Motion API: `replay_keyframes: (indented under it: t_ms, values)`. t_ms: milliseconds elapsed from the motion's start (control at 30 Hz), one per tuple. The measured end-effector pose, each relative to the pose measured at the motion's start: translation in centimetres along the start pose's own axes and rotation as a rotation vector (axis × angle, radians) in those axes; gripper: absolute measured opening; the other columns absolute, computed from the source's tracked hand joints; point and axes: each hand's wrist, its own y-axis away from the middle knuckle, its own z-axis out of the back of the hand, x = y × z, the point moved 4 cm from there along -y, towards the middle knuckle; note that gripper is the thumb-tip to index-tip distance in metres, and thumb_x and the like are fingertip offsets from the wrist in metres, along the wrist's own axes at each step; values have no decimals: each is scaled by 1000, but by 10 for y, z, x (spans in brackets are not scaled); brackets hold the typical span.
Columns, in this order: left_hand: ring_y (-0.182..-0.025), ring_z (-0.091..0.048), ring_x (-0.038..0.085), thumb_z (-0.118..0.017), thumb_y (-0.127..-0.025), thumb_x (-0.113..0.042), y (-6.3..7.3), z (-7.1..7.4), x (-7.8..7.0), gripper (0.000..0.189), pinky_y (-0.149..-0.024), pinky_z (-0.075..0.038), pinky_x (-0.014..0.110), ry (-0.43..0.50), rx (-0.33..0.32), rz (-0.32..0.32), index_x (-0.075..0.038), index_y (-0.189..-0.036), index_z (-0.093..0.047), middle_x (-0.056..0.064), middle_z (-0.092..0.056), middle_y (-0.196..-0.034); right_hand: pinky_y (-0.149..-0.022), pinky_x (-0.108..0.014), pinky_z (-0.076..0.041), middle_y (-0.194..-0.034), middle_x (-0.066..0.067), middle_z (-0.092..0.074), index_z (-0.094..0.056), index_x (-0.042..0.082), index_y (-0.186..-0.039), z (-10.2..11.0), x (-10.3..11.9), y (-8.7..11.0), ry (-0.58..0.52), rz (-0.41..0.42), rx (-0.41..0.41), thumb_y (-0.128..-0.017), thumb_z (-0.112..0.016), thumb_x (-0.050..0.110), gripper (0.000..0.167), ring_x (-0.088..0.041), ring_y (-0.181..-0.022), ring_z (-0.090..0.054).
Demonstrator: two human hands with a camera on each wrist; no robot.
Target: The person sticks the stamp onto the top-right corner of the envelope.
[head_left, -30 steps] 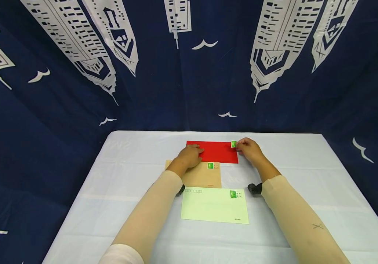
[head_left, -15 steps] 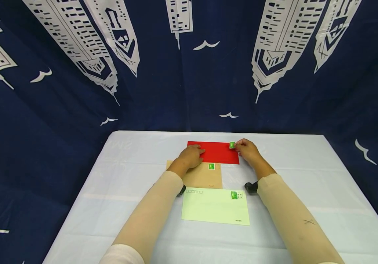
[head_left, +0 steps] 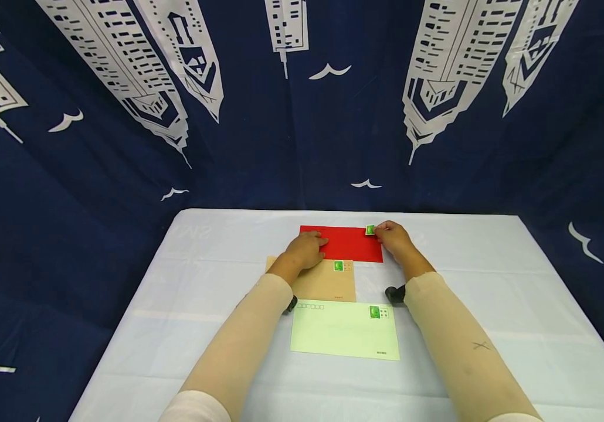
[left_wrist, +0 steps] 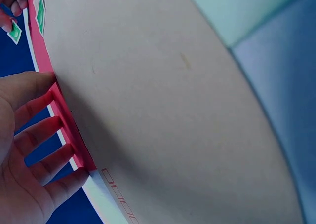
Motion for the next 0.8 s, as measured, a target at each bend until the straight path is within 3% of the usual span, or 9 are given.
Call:
replay_keyframes:
  t_ms: [300, 533, 800]
  values:
    - [-154, -29, 24, -55, -104, -29, 1, -1, 1, 49, -127, -29, 39, 13, 9, 6, -21, -152, -48, 3, -38, -163, -76, -26, -38, -103, -7, -55, -59, 7, -107, -7, 4, -4, 49, -86, 0, -105, -50, 21, 18, -19, -92, -47]
    - [-155, -28, 23, -56, -104, -29, 0, -1, 1, 49, -127, -28, 38, 14, 3, 5, -21, -152, -49, 4, -37, -164, -76, -27, -37, -104, -9, -57, -61, 5, -106, -8, 12, -3, 127, -108, -8, -103, -51, 22, 20, -22, -98, -49]
    - [-154, -31, 25, -54, -104, -27, -1, -2, 1, 48, -126, -30, 39, 0, -11, 1, -21, -151, -50, 4, -39, -163, -73, -26, -39, -102, -8, -58, -61, 7, -105, -9, 12, -5, 160, -121, -14, -103, -52, 23, 19, -20, -93, -51]
